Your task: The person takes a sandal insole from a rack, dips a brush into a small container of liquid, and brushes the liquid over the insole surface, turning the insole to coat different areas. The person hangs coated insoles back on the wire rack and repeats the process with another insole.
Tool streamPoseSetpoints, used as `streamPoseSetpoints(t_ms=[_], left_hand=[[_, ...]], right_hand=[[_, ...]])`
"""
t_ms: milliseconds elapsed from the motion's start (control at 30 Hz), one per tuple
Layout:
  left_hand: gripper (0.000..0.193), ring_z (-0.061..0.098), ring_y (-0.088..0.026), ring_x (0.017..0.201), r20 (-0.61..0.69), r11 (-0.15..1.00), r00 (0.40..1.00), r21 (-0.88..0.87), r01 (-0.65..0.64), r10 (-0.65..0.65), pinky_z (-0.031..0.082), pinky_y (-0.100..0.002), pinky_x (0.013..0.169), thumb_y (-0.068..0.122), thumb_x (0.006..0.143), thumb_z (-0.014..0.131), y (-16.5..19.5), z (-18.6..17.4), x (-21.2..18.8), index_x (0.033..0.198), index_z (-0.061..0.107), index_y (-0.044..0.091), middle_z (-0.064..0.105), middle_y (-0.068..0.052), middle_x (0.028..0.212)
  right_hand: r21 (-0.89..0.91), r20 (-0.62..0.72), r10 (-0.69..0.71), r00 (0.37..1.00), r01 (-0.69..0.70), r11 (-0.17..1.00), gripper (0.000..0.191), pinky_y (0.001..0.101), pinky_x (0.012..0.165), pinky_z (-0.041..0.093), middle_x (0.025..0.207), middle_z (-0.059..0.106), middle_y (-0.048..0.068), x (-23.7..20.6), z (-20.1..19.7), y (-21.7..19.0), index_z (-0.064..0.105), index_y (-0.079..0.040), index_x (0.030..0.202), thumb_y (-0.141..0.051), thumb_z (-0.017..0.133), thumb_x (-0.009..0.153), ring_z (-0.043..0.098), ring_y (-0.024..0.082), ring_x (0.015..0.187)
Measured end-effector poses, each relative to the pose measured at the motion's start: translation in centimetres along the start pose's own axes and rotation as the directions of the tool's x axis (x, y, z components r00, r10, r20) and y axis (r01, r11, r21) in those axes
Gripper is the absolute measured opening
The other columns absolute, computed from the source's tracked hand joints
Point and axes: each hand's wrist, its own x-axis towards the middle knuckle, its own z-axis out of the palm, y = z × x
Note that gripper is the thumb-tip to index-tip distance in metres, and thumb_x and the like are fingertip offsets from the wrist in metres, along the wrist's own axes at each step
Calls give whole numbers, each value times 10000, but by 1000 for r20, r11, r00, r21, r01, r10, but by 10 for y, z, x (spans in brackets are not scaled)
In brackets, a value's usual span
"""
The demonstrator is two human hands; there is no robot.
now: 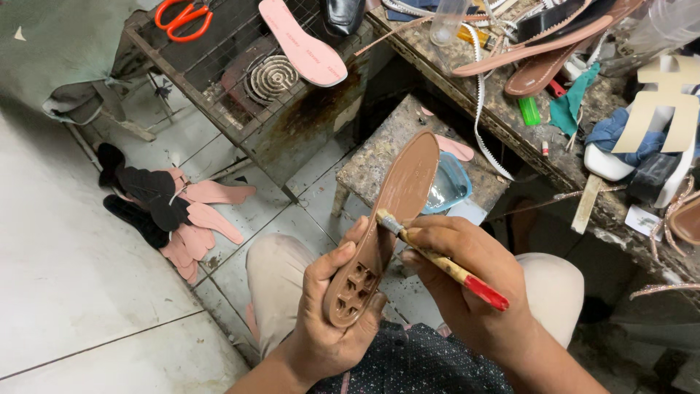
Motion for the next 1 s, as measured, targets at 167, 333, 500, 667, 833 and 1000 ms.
streamPoseSetpoints(t_ms=[167, 333, 500, 667, 833, 1000], left_hand=[[695, 304, -372, 1628, -1, 999, 1000, 53, -4, 4, 355, -459, 1327, -135, 1019, 598, 0, 0, 1, 1567, 220, 63, 215, -264, 1731], [699, 309, -360, 1627, -8, 995, 1000, 96, -18, 19, 364, -446, 1322, -146, 1019, 602, 0, 1, 2, 1563, 216, 62, 221, -265, 1728], [742, 310, -357, 1615, -14, 992, 999, 122, -41, 43, 358, -435, 1315, -168, 991, 630, -2, 1, 3, 1556, 206, 60, 227, -266, 1713], [761, 353, -363, 1609, -2, 993, 1000, 117, -25, 25, 388, -425, 1309, -179, 989, 613, -3, -2, 2, 1570, 194, 77, 201, -286, 1731], [778, 266, -377, 1640, 7, 993, 1000, 116, -29, 29, 320, -450, 1336, -166, 968, 603, -6, -4, 2, 1569, 174, 78, 184, -309, 1716], [807, 290, -373, 1618, 0, 992, 1000, 123, -23, 23, 334, -460, 1324, -137, 959, 674, -7, -4, 2, 1564, 179, 63, 201, -308, 1702]], right_hand=[[9, 42, 16, 999, -16, 1000, 286, 335, 843, 595, 1151, 719, 150, 1, -1, -2, 627, -26, 1127, -6, 765, 877, 748, 271, 1036], [-7, 49, 6, 999, -6, 1000, 296, 331, 828, 596, 1144, 721, 150, 0, 1, -5, 631, -29, 1120, -26, 781, 865, 751, 275, 1027], [-32, 60, -10, 998, 12, 999, 296, 329, 798, 603, 1125, 724, 147, -1, 3, -7, 634, -33, 1105, -45, 795, 857, 757, 270, 991], [-49, 76, -27, 997, 31, 998, 312, 330, 799, 610, 1119, 726, 146, -1, 5, -11, 640, -26, 1099, -53, 808, 838, 758, 272, 996], [-51, 90, -73, 993, 78, 996, 324, 325, 779, 618, 1097, 717, 148, -4, 9, -17, 638, -19, 1101, -58, 822, 837, 759, 270, 965], [10, 138, -125, 983, 124, 992, 322, 308, 765, 627, 1101, 718, 139, -6, 8, -18, 634, -28, 1107, -70, 823, 849, 763, 254, 944]])
